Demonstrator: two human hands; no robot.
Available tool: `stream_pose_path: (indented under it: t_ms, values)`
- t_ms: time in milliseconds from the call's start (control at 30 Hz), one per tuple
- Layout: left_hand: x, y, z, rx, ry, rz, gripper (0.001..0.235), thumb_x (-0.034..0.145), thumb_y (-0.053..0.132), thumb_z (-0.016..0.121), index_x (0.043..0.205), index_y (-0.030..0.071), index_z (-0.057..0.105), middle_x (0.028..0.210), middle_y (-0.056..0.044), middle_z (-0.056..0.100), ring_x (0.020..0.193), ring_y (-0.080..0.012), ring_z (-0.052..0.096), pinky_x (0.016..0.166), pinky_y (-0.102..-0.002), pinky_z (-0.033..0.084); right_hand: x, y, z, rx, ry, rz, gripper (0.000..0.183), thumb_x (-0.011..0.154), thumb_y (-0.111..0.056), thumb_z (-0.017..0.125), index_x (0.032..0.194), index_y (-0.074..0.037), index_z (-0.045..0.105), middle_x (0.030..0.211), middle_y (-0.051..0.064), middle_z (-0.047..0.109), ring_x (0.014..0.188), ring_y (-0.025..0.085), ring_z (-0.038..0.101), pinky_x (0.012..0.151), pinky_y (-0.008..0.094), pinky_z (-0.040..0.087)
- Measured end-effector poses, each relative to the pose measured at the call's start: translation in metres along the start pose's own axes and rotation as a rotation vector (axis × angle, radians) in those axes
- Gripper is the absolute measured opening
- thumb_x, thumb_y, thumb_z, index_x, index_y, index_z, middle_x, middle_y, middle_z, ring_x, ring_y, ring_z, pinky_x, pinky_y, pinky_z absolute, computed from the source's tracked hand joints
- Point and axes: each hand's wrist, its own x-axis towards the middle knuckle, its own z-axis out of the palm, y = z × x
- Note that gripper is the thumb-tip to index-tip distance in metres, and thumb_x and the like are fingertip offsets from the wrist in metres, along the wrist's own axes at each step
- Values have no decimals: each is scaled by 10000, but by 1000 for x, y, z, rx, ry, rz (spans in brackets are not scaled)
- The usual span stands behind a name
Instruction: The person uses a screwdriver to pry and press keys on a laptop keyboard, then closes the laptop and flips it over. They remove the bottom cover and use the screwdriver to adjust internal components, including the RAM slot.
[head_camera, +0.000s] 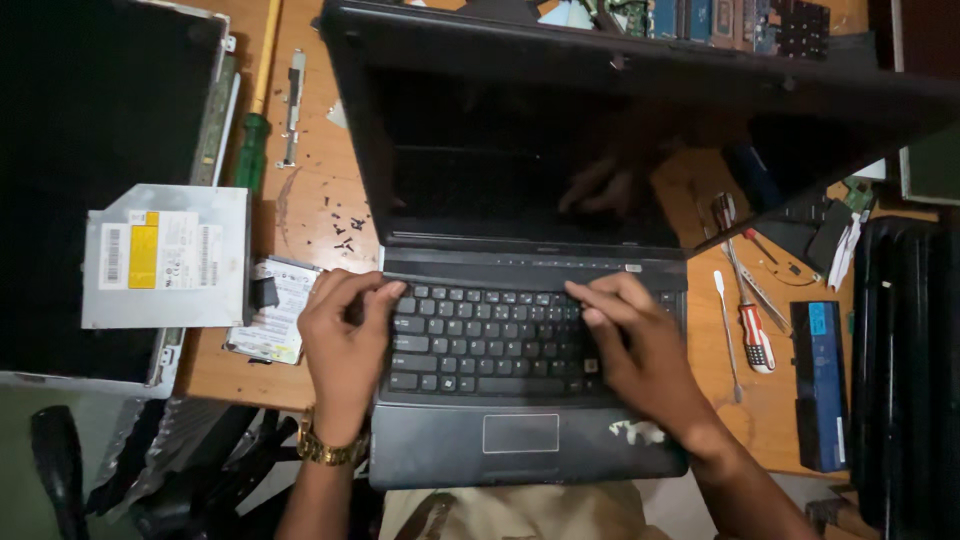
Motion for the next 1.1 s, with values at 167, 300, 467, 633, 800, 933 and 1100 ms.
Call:
stream_pose_path:
  t_ms: [167, 300, 467, 633, 800, 933, 1100]
  values:
    - [-10, -3, -5, -1, -55, 24, 265, 838, 111, 813, 1056, -19, 734, 810, -103, 589, 775, -211, 553, 689, -325, 450, -17, -5, -4, -12, 76, 104, 257, 986, -79, 619, 1216, -32, 723, 1005, 113, 663, 855, 192, 629, 756, 289, 498]
    - [-19, -7, -10, 16, -134, 65, 447, 840, 208, 826, 1196, -25, 688, 902, -127, 602, 850, -262, 578, 765, -373, 477, -31, -7, 1, -115, 156, 47, 246, 973, -69, 632, 1198, -28, 724, 1024, 104, 672, 898, 188, 651, 785, 273, 503]
    - [-30, -12, -18, 58, -210, 248, 717, 880, 365, 775, 1371, -99, 535, 1126, -199, 563, 1054, -368, 548, 911, -447, 470, -51, -21, 21, -97, 192, 168, 255, 936, -61, 658, 1178, -36, 736, 1008, 112, 662, 808, 195, 636, 673, 272, 482]
    - [-40, -16, -26, 58, -226, 297, 720, 917, 421, 719, 1398, -83, 542, 1164, -202, 566, 1087, -391, 532, 938, -472, 446, -61, -40, 52, -226, 222, -27, 256, 935, -66, 682, 1184, -40, 731, 1033, 115, 657, 901, 212, 660, 792, 296, 511]
    - [-43, -13, -30, 39, -160, 337, 703, 924, 444, 723, 1362, -80, 556, 1165, -208, 568, 1084, -390, 535, 929, -474, 449, -80, -58, 77, -251, 218, 31, 288, 882, -93, 710, 1167, -61, 737, 1033, 121, 654, 855, 256, 654, 721, 328, 507]
    - [-48, -13, -29, 12, -96, 358, 631, 903, 409, 743, 1311, -54, 611, 1150, -196, 574, 1090, -387, 536, 934, -474, 449, -93, -59, 86, -373, 260, -144, 299, 855, -101, 722, 1151, -58, 730, 1050, 132, 647, 988, 289, 645, 873, 360, 514]
    - [-51, -12, -29, 1, -29, 367, 569, 871, 362, 774, 1249, -43, 644, 1181, -193, 575, 1148, -387, 524, 979, -476, 443, -114, -55, 96, -421, 346, -99, 325, 820, -113, 740, 1139, -54, 731, 1052, 140, 644, 990, 292, 645, 872, 375, 517]
